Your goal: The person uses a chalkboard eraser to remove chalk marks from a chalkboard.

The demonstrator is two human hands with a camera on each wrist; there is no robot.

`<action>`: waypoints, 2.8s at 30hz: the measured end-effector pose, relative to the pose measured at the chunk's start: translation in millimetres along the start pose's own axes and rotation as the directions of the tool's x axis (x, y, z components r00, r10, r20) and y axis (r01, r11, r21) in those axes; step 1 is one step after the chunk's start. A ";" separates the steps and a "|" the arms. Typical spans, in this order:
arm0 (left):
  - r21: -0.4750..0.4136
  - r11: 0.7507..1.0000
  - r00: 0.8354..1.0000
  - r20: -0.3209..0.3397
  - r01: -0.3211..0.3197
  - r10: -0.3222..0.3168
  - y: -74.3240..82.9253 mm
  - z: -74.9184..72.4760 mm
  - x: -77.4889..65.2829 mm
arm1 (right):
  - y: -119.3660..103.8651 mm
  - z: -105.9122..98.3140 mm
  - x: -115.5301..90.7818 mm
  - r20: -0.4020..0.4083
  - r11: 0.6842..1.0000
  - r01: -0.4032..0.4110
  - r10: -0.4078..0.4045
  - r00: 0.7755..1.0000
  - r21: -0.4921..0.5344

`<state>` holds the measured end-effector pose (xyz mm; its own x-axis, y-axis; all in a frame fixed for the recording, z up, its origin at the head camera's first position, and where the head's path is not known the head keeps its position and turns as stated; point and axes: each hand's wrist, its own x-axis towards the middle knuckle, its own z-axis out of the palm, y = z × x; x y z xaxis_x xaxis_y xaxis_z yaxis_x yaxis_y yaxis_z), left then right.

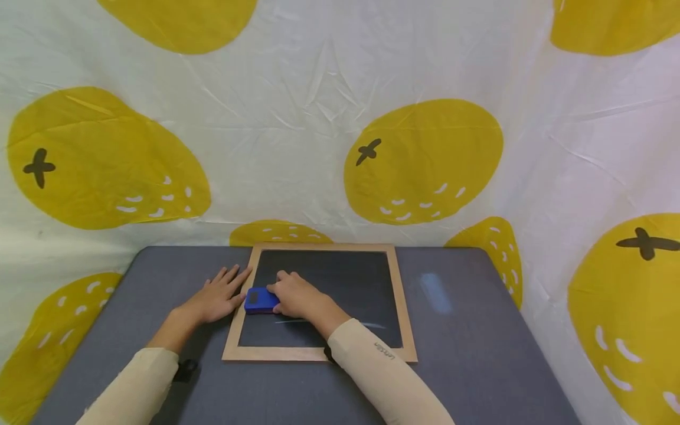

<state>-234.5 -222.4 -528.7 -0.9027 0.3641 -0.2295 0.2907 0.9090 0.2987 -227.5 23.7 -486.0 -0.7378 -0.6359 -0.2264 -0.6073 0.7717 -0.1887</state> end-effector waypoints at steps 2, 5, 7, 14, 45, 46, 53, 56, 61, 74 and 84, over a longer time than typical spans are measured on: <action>-0.001 1.000 1.000 -0.002 -0.002 0.002 -0.3 0.1 -0.5 | 1.1 -0.3 -0.9 -0.003 1.000 0.001 -0.001 1.000 0.018; -0.004 1.000 1.000 -0.004 -0.005 0.005 -0.2 0.4 -1.1 | 3.7 0.2 -2.6 -0.009 0.999 0.002 -0.001 1.000 0.038; -0.004 1.000 1.000 -0.008 -0.008 0.008 0.1 0.5 -1.4 | 6.2 0.8 -4.6 -0.014 0.999 -0.001 0.001 1.000 0.045; -0.005 1.000 1.000 -0.020 -0.021 0.021 -0.2 -0.1 -2.1 | 21.9 2.0 -17.0 -0.029 0.998 -0.034 0.035 0.999 0.057; -0.006 1.000 0.999 -0.035 -0.031 0.030 -4.6 5.1 -1.6 | 139.5 22.0 -153.4 -0.161 0.979 -0.121 0.148 0.976 0.165; -0.007 0.999 0.999 -0.035 -0.032 0.032 -4.6 5.3 -1.2 | 142.4 21.6 -156.8 -0.160 0.976 -0.128 0.156 0.975 0.174; -0.004 1.000 0.999 -0.038 -0.029 0.029 -5.2 6.3 -0.3 | 154.2 22.4 -170.5 -0.163 0.974 -0.139 0.168 0.972 0.177; -0.003 1.000 0.999 -0.035 -0.025 0.025 -5.8 7.5 0.2 | 155.7 22.9 -170.5 -0.169 0.980 -0.121 0.147 0.975 0.159; 0.002 1.000 0.999 -0.030 -0.021 0.022 -7.0 8.6 0.4 | 154.6 23.1 -167.9 -0.166 0.980 -0.121 0.148 0.975 0.160; 0.004 1.000 0.999 -0.030 -0.021 0.021 -4.5 8.4 -0.1 | 129.0 20.8 -140.3 -0.167 0.990 -0.085 0.103 0.981 0.113; -0.001 1.000 0.999 -0.036 -0.025 0.025 -4.9 14.5 0.8 | 90.0 18.2 -92.6 -0.152 0.995 0.016 -0.001 0.988 0.098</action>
<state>-232.1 -223.7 -543.7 -0.9060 0.3789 -0.1885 0.3127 0.8995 0.3050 -208.5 152.0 -499.4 -0.7737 -0.6287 -0.0784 -0.5870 0.7579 -0.2848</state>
